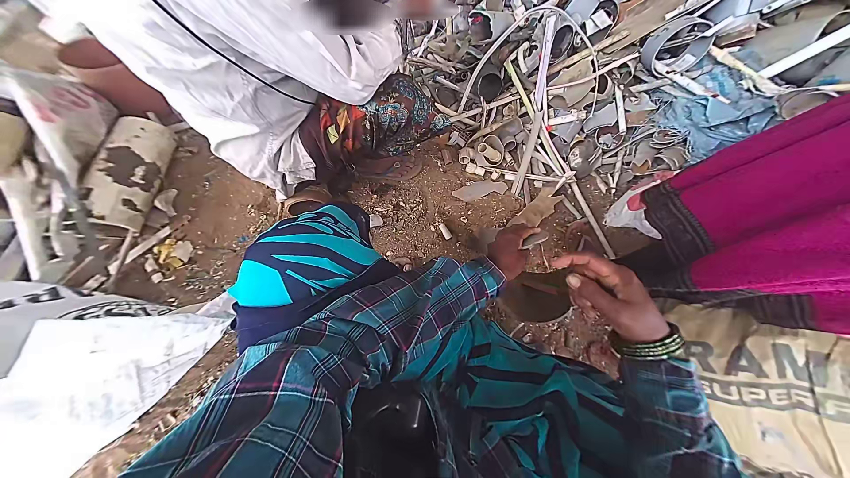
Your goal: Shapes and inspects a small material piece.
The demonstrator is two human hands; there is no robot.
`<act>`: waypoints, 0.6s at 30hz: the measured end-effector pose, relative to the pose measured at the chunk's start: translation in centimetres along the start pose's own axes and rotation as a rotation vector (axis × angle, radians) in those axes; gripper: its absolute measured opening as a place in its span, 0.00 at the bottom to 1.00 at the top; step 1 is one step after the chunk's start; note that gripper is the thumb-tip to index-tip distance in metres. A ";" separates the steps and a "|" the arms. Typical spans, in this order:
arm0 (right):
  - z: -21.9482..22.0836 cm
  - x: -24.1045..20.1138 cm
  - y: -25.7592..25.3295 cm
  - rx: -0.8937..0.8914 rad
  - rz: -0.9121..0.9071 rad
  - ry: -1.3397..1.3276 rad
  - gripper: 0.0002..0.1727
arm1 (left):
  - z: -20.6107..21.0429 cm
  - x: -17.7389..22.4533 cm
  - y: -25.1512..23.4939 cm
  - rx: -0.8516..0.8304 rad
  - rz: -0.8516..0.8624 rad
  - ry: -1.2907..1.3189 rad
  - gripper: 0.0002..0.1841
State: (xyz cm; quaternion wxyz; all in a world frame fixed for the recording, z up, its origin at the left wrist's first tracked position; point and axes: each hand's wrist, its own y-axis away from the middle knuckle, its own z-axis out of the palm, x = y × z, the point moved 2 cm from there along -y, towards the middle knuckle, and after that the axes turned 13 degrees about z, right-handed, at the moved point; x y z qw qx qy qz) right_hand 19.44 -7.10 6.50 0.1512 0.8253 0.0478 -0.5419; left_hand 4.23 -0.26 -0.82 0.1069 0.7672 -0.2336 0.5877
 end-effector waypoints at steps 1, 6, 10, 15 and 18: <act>-0.5 -0.6 0.4 -0.026 -0.013 -0.004 0.16 | 0.0 0.0 -0.1 -0.003 -0.010 -0.005 0.22; 1.8 4.2 -1.9 0.114 0.029 0.044 0.14 | -0.1 0.2 0.0 -0.018 -0.026 0.003 0.22; 2.1 4.3 -2.2 0.134 0.055 0.121 0.14 | -0.2 0.4 0.1 -0.022 -0.035 -0.005 0.22; -0.4 0.5 0.3 -0.020 -0.045 -0.151 0.11 | 0.0 -0.4 0.1 0.015 -0.011 0.011 0.22; 1.9 2.9 -1.0 0.165 -0.026 -0.188 0.12 | 0.1 -0.3 0.0 0.006 -0.021 0.027 0.22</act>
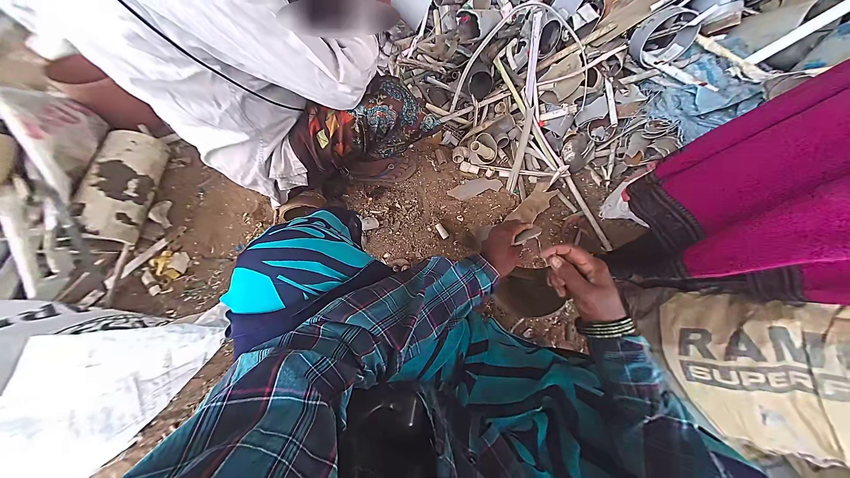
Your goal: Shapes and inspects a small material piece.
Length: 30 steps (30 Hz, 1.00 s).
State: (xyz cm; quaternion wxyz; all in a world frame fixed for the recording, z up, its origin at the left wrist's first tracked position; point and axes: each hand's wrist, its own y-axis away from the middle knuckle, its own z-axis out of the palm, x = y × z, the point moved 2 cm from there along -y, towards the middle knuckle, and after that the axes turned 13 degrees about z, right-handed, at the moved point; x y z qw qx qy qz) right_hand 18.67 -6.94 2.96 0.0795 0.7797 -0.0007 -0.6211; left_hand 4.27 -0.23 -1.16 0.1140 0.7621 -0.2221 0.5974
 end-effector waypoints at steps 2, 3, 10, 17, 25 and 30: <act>2.1 2.1 -0.7 0.130 -0.006 0.028 0.14 | 0.1 0.1 0.0 -0.005 -0.002 -0.001 0.22; 2.9 2.5 -0.9 0.188 -0.005 0.031 0.14 | 0.2 0.2 0.0 0.002 0.009 -0.004 0.22; 1.4 -2.7 0.6 0.298 0.065 -0.184 0.13 | -0.1 0.1 0.1 0.044 0.031 0.018 0.21; 3.1 2.4 -1.1 0.296 0.076 -0.003 0.16 | -0.1 0.7 0.3 0.028 0.027 -0.029 0.20; 0.8 -1.7 0.2 0.139 0.037 -0.142 0.15 | -0.1 0.6 0.2 0.016 0.008 -0.011 0.21; 3.5 3.1 -1.3 0.205 0.030 -0.022 0.16 | -0.1 0.7 0.3 0.042 0.027 -0.012 0.21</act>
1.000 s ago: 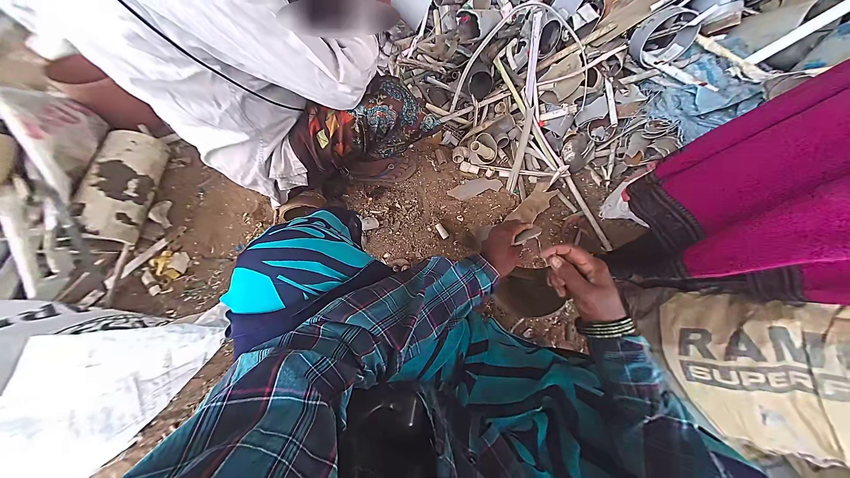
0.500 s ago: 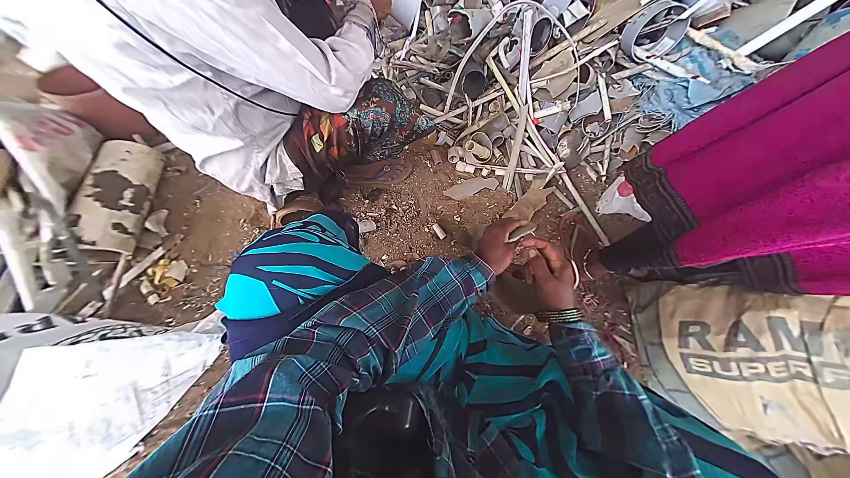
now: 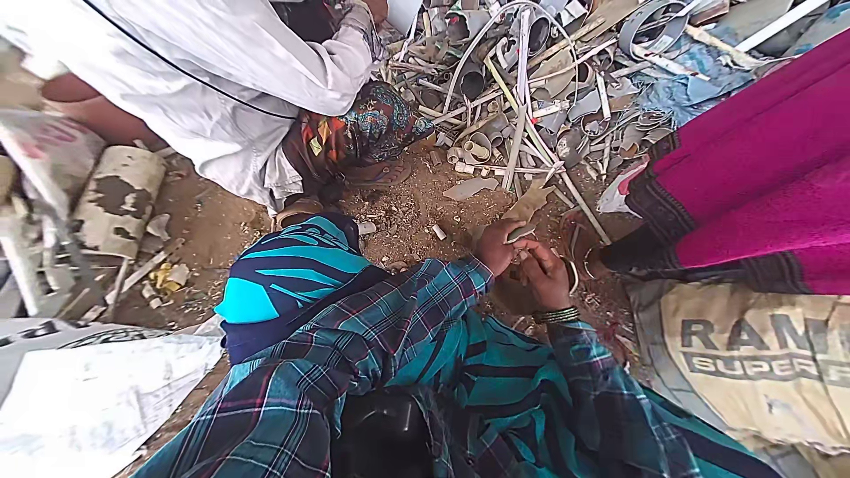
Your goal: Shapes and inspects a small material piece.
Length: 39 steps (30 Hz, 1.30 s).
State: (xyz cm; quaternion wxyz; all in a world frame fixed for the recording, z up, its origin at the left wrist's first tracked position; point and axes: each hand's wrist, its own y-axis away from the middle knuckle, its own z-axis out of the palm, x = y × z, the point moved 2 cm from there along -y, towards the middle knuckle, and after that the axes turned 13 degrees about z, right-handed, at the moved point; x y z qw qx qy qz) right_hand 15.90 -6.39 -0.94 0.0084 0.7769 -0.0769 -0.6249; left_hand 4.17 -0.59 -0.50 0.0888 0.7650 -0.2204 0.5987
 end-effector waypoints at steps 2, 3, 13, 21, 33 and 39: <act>-0.7 -3.4 1.1 -0.008 0.017 -0.079 0.15 | -0.1 0.0 0.1 0.009 -0.012 0.019 0.21; -1.4 -5.2 1.7 -0.032 0.007 -0.119 0.15 | -0.2 0.1 0.0 0.002 -0.027 0.027 0.21; 0.3 0.0 0.4 0.130 -0.008 -0.145 0.11 | 0.2 0.0 -0.2 0.022 0.009 0.006 0.20; -5.5 -10.9 4.6 -0.204 -0.023 -0.088 0.12 | 0.4 -0.5 0.0 -0.009 0.003 0.002 0.22; -8.2 -12.5 5.5 -0.395 -0.068 -0.225 0.11 | 0.8 -0.8 0.3 -0.031 0.045 -0.031 0.22; -5.9 -8.0 2.3 0.105 0.106 -0.302 0.16 | 0.7 -0.4 0.1 -0.049 0.016 -0.021 0.21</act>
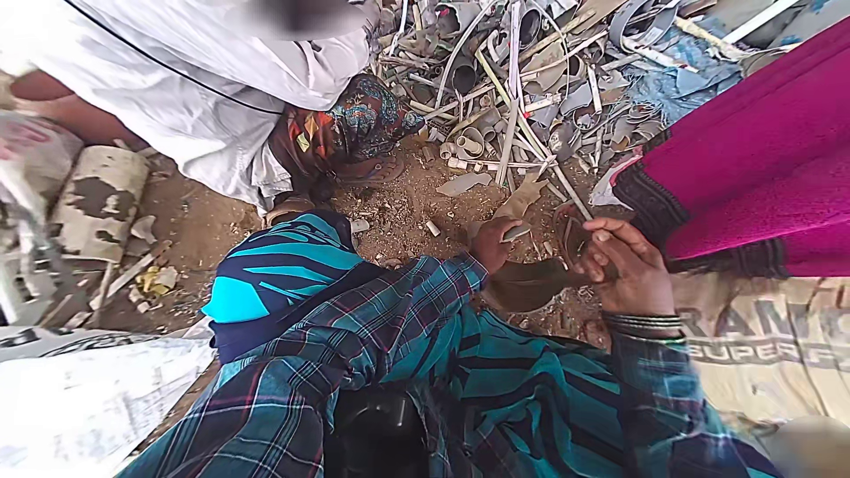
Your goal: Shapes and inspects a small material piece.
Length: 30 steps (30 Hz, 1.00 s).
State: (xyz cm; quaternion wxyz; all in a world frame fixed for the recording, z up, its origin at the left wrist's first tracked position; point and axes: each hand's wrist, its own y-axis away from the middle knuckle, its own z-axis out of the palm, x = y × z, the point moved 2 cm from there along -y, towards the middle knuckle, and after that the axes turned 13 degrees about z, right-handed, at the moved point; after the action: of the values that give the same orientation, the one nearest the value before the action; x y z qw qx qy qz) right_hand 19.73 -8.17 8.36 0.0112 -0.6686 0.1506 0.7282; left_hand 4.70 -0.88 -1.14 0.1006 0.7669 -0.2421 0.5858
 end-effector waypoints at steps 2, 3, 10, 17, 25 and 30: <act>0.3 1.5 -1.2 0.171 0.068 -0.044 0.16 | 0.1 0.0 0.1 0.002 0.002 -0.005 0.21; -0.2 1.2 -1.4 0.184 0.079 -0.059 0.16 | 0.1 0.0 0.1 -0.005 0.004 -0.016 0.21; -6.0 -2.8 0.1 0.026 0.036 -0.210 0.22 | -0.7 0.2 -0.2 0.021 -0.046 0.027 0.21; -0.9 2.5 -0.5 0.168 -0.051 -0.136 0.17 | -0.4 -0.3 -0.2 0.029 -0.007 -0.014 0.21; 0.2 2.4 0.3 0.117 -0.121 -0.086 0.16 | -2.0 1.3 -0.4 -0.068 0.072 -0.364 0.25; 0.6 0.8 1.1 -0.049 -0.160 -0.117 0.19 | -2.8 4.9 -0.6 -0.259 -0.036 -0.506 0.22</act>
State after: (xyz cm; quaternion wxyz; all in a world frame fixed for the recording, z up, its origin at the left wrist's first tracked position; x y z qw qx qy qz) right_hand 18.83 -9.21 7.85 0.0619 -0.6348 0.0781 0.7663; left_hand 3.57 -0.43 4.41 0.1446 0.8737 -0.3187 0.3378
